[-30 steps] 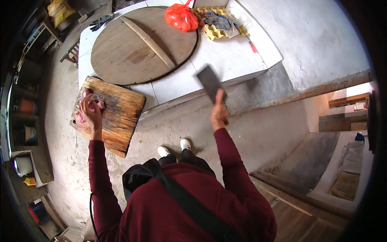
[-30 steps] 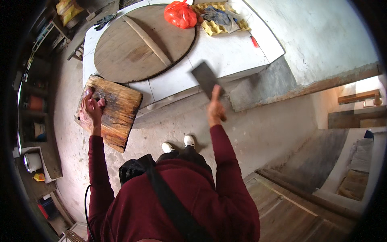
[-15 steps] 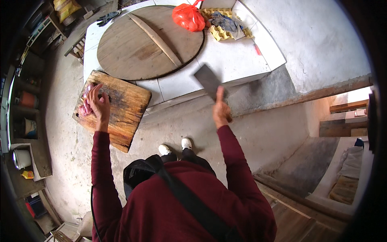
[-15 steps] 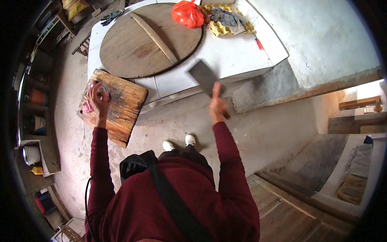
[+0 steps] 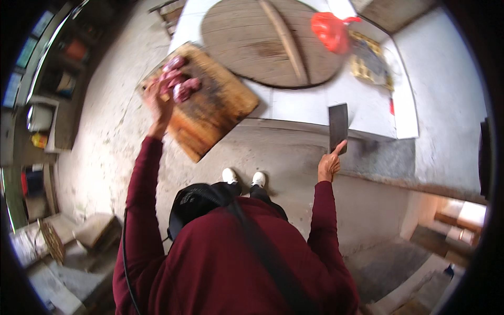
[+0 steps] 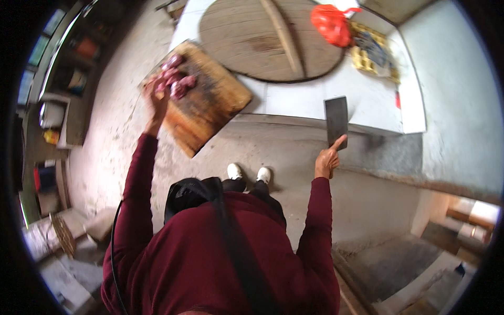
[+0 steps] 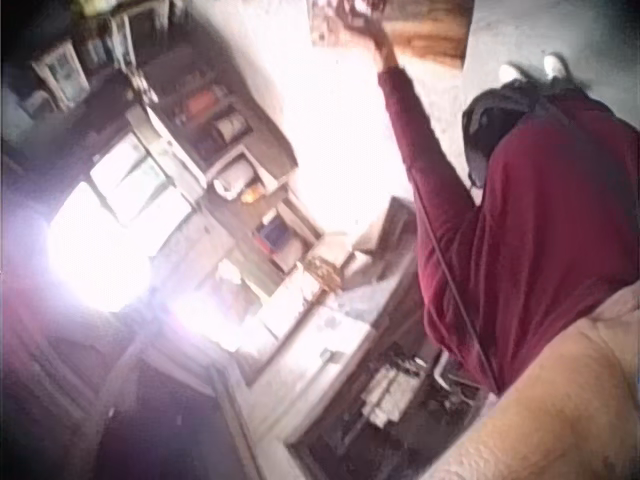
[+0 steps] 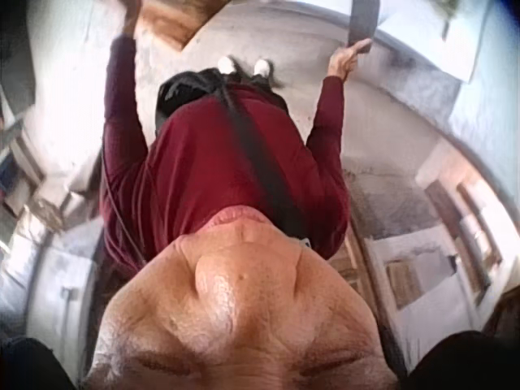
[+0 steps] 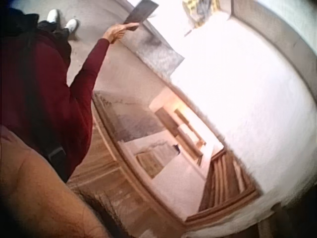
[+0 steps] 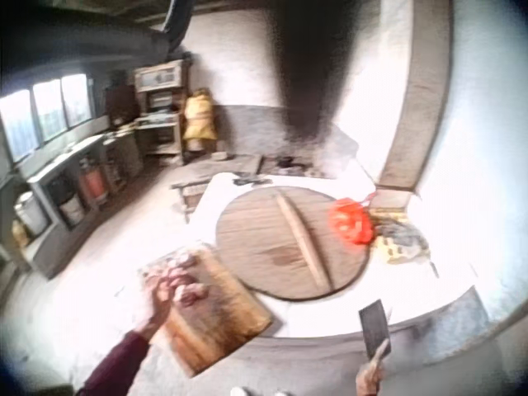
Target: The person uses a large cleaver to slice pieces of raw red meat into smaller chunks on a wooden cutting board. The person holds the meat with their left hand and chops with their right hand, working through several pieces of meat.
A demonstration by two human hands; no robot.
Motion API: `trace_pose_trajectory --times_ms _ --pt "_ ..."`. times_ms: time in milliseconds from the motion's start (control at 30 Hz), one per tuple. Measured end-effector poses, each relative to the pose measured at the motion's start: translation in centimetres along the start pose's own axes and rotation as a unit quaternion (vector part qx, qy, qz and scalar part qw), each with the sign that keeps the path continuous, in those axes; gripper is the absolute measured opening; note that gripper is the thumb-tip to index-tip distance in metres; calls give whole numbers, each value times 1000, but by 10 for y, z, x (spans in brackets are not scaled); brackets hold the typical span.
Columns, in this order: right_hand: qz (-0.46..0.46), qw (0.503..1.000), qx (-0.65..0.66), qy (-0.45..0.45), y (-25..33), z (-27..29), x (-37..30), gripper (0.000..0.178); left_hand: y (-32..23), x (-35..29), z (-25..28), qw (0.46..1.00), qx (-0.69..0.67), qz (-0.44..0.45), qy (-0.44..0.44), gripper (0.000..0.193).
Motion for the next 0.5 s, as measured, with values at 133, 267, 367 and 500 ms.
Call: trace_pose_trajectory --times_ms 133,267,367,500 --pt "192 975 74 85 87 15 -13 86 -19 0 -10 999 5 -29 44 25" --pt "289 899 286 162 154 43 -25 64 -2 -18 -26 998 -6 -22 61 30" --pt "235 806 431 329 209 100 -39 23 5 -28 -38 987 -69 59 135 20" --pt "403 822 339 218 244 88 -22 34 -6 -22 -35 990 -104 32 90 14"
Point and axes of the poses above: each hand's wrist, its own x-axis towards the middle knuckle, its own z-axis out of the back of the hand, y = z × x, the point moved 2 cm from there along x, towards the middle knuckle, and after that the axes turned 4 degrees about z, right-handed, at the moved point
